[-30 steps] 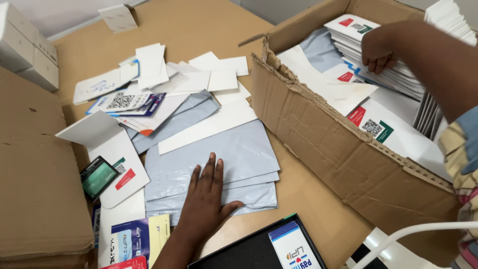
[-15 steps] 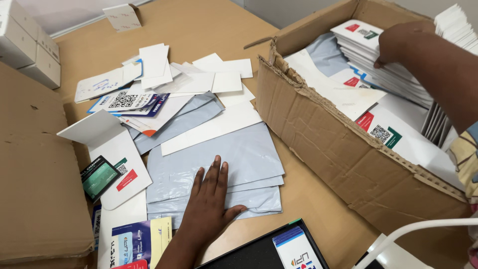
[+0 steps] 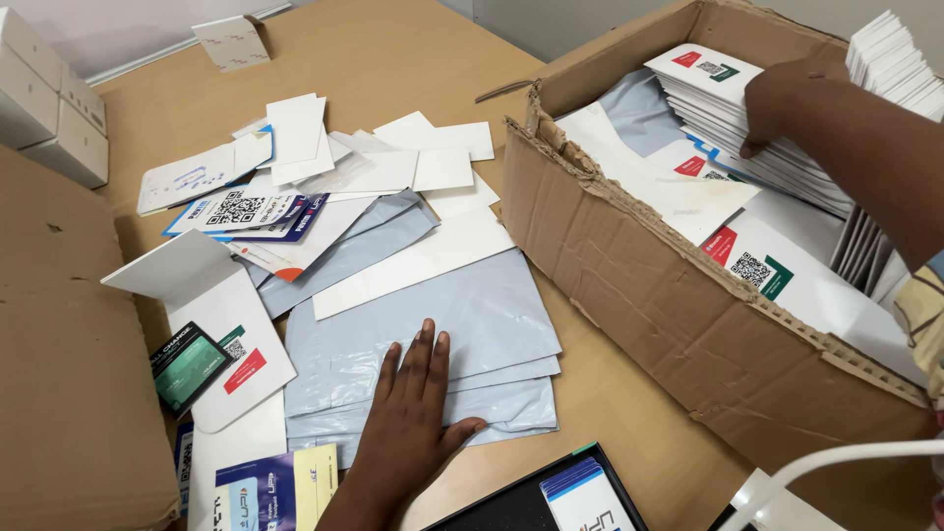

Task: The person sorts through a large quantity of mail and packages on a desk, picking them up from boxes and placing them in different stacks.

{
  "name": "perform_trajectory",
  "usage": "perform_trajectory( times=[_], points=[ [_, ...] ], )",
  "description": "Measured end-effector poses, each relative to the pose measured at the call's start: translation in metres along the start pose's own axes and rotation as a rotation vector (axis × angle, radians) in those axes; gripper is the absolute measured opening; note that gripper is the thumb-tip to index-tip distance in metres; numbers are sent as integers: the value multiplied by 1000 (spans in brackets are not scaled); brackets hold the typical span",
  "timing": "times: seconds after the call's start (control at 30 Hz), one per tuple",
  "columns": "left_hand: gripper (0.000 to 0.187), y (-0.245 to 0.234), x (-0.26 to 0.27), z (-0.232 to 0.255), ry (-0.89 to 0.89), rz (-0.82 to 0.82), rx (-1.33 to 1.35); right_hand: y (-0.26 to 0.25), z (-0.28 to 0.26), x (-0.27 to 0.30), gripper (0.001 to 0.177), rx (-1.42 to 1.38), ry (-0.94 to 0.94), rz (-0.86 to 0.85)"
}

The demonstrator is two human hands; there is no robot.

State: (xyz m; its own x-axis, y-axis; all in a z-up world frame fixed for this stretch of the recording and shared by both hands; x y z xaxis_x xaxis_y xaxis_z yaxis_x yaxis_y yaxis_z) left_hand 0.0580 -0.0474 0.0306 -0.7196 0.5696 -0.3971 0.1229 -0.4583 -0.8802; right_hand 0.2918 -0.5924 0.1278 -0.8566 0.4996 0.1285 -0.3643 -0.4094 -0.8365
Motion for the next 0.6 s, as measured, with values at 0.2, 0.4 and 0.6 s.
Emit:
perform_trajectory(
  times=[0.2, 0.4, 0.6],
  points=[
    [105, 2, 0, -1, -4, -19, -3, 7, 0, -14, 67, 0, 12, -12],
    [104, 4, 0, -1, -21, -34, -25, -18, -18, 19, 77, 47, -172, -24],
    [104, 1, -2, 0, -35, -51, -28, -217, -17, 233, 70, -482, -264, 630]
  ],
)
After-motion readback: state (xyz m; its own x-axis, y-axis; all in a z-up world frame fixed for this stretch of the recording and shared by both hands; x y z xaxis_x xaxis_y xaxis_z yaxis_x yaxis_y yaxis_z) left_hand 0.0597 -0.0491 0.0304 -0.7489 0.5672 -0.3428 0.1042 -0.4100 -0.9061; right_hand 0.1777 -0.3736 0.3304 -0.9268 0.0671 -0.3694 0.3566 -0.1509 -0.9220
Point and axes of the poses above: each hand's wrist, its own x-axis away from the middle knuckle, its own y-axis out of the palm, z = x × y, the point moved 8 cm from there along -x, towards the middle knuckle, and after that the axes turned 2 degrees about z, right-handed, at the moved point
